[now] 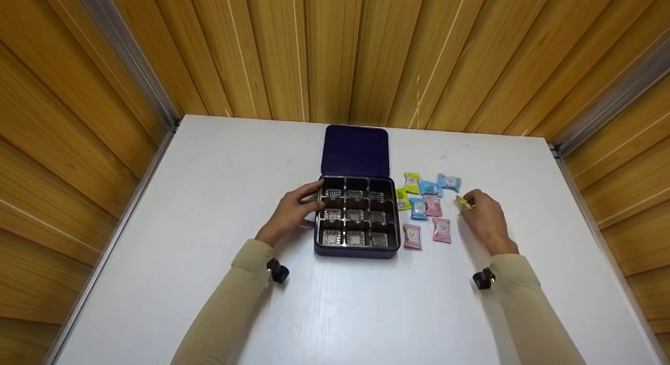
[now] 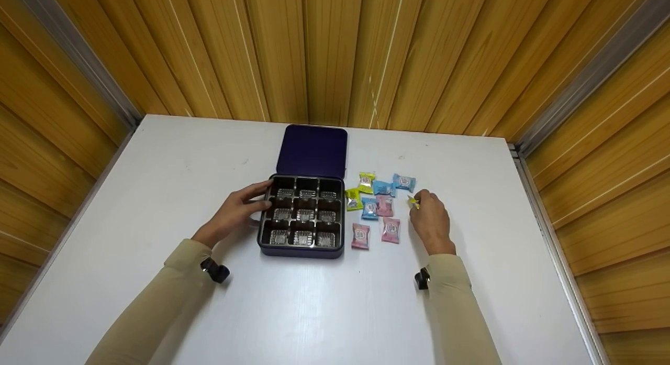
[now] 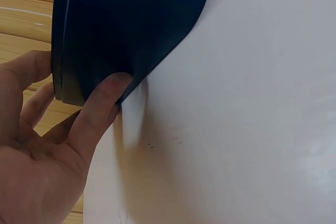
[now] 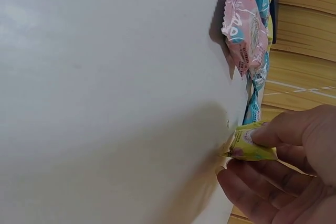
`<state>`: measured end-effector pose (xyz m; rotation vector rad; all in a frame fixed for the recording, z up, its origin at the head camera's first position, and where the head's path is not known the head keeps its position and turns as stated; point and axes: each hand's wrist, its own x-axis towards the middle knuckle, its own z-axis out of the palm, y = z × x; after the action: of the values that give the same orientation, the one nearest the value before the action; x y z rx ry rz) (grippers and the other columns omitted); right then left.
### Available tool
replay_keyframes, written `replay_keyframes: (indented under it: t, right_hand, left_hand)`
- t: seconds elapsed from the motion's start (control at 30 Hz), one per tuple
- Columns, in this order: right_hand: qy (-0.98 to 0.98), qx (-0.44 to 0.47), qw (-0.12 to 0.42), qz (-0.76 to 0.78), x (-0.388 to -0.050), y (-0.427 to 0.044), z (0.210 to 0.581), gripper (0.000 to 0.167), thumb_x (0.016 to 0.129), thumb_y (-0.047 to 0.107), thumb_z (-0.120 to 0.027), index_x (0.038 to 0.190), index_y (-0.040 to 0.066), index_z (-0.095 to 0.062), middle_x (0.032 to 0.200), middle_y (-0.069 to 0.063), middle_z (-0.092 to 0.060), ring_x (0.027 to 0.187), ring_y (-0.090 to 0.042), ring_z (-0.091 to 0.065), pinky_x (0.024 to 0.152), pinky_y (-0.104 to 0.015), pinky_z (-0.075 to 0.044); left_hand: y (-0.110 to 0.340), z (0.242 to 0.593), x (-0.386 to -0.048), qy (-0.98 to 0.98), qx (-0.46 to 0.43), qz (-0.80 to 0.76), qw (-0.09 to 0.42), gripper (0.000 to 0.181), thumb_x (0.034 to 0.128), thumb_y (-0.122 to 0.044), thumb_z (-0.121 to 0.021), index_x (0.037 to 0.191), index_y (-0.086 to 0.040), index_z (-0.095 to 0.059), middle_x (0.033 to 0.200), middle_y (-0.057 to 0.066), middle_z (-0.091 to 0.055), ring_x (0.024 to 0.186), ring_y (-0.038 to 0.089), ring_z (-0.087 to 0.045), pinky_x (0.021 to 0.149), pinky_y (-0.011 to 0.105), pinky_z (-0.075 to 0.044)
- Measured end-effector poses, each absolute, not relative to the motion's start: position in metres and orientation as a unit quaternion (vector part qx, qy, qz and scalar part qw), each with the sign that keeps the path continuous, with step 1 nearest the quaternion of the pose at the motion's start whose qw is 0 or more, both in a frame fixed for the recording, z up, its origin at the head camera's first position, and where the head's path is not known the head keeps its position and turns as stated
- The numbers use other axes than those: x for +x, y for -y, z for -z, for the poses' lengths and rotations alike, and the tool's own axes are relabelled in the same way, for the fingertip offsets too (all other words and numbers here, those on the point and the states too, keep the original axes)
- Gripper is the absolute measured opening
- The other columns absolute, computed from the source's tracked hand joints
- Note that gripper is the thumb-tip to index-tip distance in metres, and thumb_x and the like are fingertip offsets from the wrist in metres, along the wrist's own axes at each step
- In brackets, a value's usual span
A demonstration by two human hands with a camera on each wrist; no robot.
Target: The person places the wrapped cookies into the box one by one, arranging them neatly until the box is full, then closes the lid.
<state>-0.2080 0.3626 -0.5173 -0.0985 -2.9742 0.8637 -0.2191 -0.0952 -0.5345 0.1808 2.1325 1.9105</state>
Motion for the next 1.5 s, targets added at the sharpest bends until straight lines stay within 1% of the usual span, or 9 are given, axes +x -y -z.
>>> replay_keyframes:
  t: [0.27, 0.47, 0.73, 0.93, 1.1, 1.17, 1.37, 1.5]
  right_hand:
    - [0.955, -0.019, 0.056, -0.291, -0.206, -0.364, 0.518, 0.024, 0.100, -0.003, -0.063, 0.122, -0.013, -0.062, 0.114, -0.036, -0.066, 0.107, -0.050, -0.063, 0.092, -0.060, -0.052]
    - [0.949, -0.016, 0.055, -0.311, -0.206, -0.363, 0.516, 0.025, 0.102, -0.003, -0.062, 0.125, -0.013, -0.062, 0.119, -0.036, -0.064, 0.111, -0.050, -0.062, 0.096, -0.060, -0.051]
    - [0.945, 0.001, 0.068, -0.320, -0.206, -0.360, 0.512, 0.026, 0.100, -0.005, -0.064, 0.125, -0.012, -0.064, 0.120, -0.034, -0.065, 0.111, -0.049, -0.062, 0.099, -0.061, -0.050]
    - [0.939, 0.026, 0.083, -0.333, -0.207, -0.358, 0.508, 0.026, 0.100, -0.005, -0.066, 0.125, -0.011, -0.065, 0.120, -0.034, -0.065, 0.111, -0.050, -0.063, 0.099, -0.061, -0.050]
    - [0.933, 0.043, 0.093, -0.346, -0.207, -0.353, 0.505, 0.024, 0.100, -0.004, -0.067, 0.123, -0.010, -0.066, 0.119, -0.032, -0.066, 0.110, -0.049, -0.064, 0.098, -0.060, -0.052]
    - [0.930, 0.050, 0.094, -0.351, -0.207, -0.351, 0.504, 0.023, 0.101, -0.003, -0.068, 0.123, -0.009, -0.066, 0.119, -0.030, -0.066, 0.109, -0.048, -0.064, 0.097, -0.059, -0.052]
    - [0.928, 0.059, 0.084, -0.357, -0.210, -0.344, 0.500, 0.023, 0.102, 0.001, -0.067, 0.125, -0.006, -0.067, 0.122, -0.025, -0.067, 0.110, -0.041, -0.065, 0.091, -0.052, -0.054]
    - [0.928, 0.061, 0.068, -0.361, -0.212, -0.339, 0.496, 0.025, 0.104, 0.002, -0.066, 0.127, -0.005, -0.065, 0.125, -0.024, -0.065, 0.114, -0.039, -0.064, 0.096, -0.053, -0.055]
  left_hand:
    - [0.096, 0.535, -0.219, -0.740, 0.060, -0.655, 0.141, 0.062, 0.0996, -0.014, -0.073, 0.159, -0.023, -0.054, 0.160, 0.010, -0.051, 0.136, 0.042, -0.057, 0.072, 0.051, -0.066]
    - [0.096, 0.535, -0.219, -0.738, 0.059, -0.657, 0.139, 0.062, 0.0989, -0.014, -0.074, 0.158, -0.021, -0.055, 0.159, 0.010, -0.052, 0.137, 0.043, -0.056, 0.070, 0.051, -0.066]
    - [0.096, 0.537, -0.218, -0.730, 0.056, -0.667, 0.140, 0.062, 0.0986, -0.013, -0.074, 0.158, -0.020, -0.055, 0.159, 0.011, -0.052, 0.137, 0.043, -0.056, 0.069, 0.052, -0.066]
    - [0.096, 0.537, -0.218, -0.730, 0.058, -0.667, 0.139, 0.062, 0.0987, -0.014, -0.074, 0.157, -0.021, -0.055, 0.158, 0.011, -0.052, 0.137, 0.042, -0.056, 0.069, 0.051, -0.066]
    - [0.096, 0.537, -0.219, -0.730, 0.061, -0.666, 0.141, 0.063, 0.0992, -0.013, -0.073, 0.158, -0.021, -0.054, 0.159, 0.011, -0.052, 0.138, 0.042, -0.055, 0.070, 0.053, -0.066]
    - [0.097, 0.537, -0.219, -0.731, 0.063, -0.664, 0.141, 0.063, 0.0995, -0.012, -0.073, 0.159, -0.020, -0.054, 0.159, 0.012, -0.051, 0.139, 0.042, -0.054, 0.070, 0.053, -0.066]
    - [0.097, 0.537, -0.218, -0.730, 0.065, -0.665, 0.143, 0.063, 0.0993, -0.012, -0.073, 0.159, -0.020, -0.053, 0.159, 0.011, -0.052, 0.139, 0.042, -0.054, 0.069, 0.054, -0.066]
    - [0.097, 0.539, -0.219, -0.726, 0.064, -0.669, 0.147, 0.064, 0.0991, -0.013, -0.073, 0.159, -0.021, -0.053, 0.159, 0.010, -0.052, 0.139, 0.042, -0.054, 0.069, 0.053, -0.066]
